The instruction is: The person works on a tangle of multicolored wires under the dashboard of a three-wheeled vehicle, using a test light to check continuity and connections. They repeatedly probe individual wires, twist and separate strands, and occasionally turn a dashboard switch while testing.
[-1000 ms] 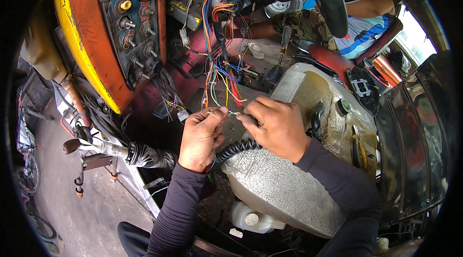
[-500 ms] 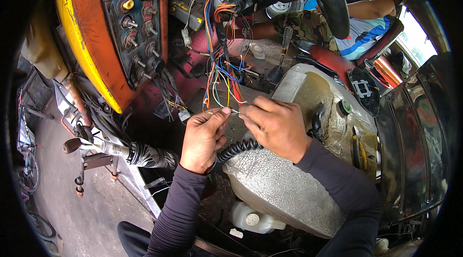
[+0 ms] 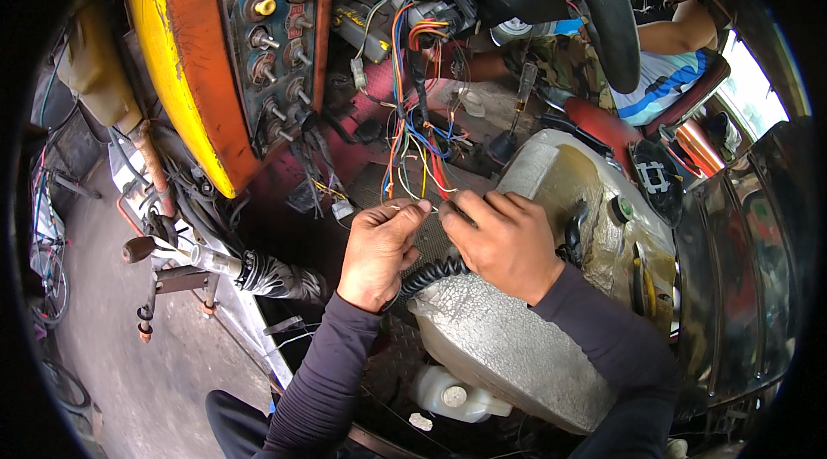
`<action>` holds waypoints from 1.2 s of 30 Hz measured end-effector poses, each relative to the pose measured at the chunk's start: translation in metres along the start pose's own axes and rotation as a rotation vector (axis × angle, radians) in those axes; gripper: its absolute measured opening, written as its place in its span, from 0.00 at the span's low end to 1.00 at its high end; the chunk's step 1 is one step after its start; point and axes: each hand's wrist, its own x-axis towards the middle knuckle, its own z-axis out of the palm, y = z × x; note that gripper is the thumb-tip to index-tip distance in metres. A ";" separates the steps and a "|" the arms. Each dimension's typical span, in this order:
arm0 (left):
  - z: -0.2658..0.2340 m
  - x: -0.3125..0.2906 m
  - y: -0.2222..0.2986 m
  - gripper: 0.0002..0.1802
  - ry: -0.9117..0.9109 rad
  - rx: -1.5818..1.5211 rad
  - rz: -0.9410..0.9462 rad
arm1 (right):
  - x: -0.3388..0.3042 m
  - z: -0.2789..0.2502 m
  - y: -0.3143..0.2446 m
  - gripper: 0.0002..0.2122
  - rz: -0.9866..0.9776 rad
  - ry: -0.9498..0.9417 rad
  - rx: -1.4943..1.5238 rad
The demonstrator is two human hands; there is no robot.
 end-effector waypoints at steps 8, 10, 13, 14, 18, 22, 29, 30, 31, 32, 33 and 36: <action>-0.001 -0.004 0.000 0.09 -0.053 0.046 -0.030 | 0.004 0.002 0.001 0.10 0.042 0.009 0.125; 0.000 -0.004 -0.001 0.09 -0.055 0.058 -0.036 | 0.003 0.002 0.002 0.08 0.104 -0.021 0.198; 0.002 -0.002 -0.002 0.10 -0.068 0.102 0.002 | 0.002 0.002 0.003 0.08 0.171 -0.048 0.279; 0.002 -0.002 -0.003 0.10 -0.073 0.123 0.021 | 0.003 0.002 0.004 0.07 0.177 -0.054 0.293; 0.003 -0.001 -0.004 0.10 -0.062 0.110 0.070 | 0.004 0.001 0.005 0.07 0.163 -0.052 0.343; -0.001 -0.001 -0.005 0.09 -0.068 0.110 0.069 | 0.004 -0.001 0.002 0.07 0.119 -0.064 0.279; 0.005 0.000 -0.019 0.09 -0.090 0.188 0.207 | 0.018 -0.004 0.018 0.08 0.762 -0.370 1.060; 0.007 0.000 -0.021 0.09 -0.075 0.186 0.216 | 0.019 -0.006 0.021 0.10 1.077 -0.497 1.288; 0.008 0.001 -0.021 0.09 -0.064 0.191 0.228 | 0.019 -0.006 0.022 0.12 1.148 -0.502 1.384; 0.009 0.002 -0.021 0.09 -0.055 0.196 0.240 | 0.017 -0.007 0.022 0.12 1.043 -0.459 1.344; 0.007 0.002 -0.018 0.08 -0.072 0.173 0.206 | 0.014 -0.006 0.019 0.11 0.987 -0.410 1.250; 0.003 0.002 -0.010 0.09 -0.051 0.121 0.116 | 0.005 -0.004 0.013 0.07 0.460 -0.102 0.659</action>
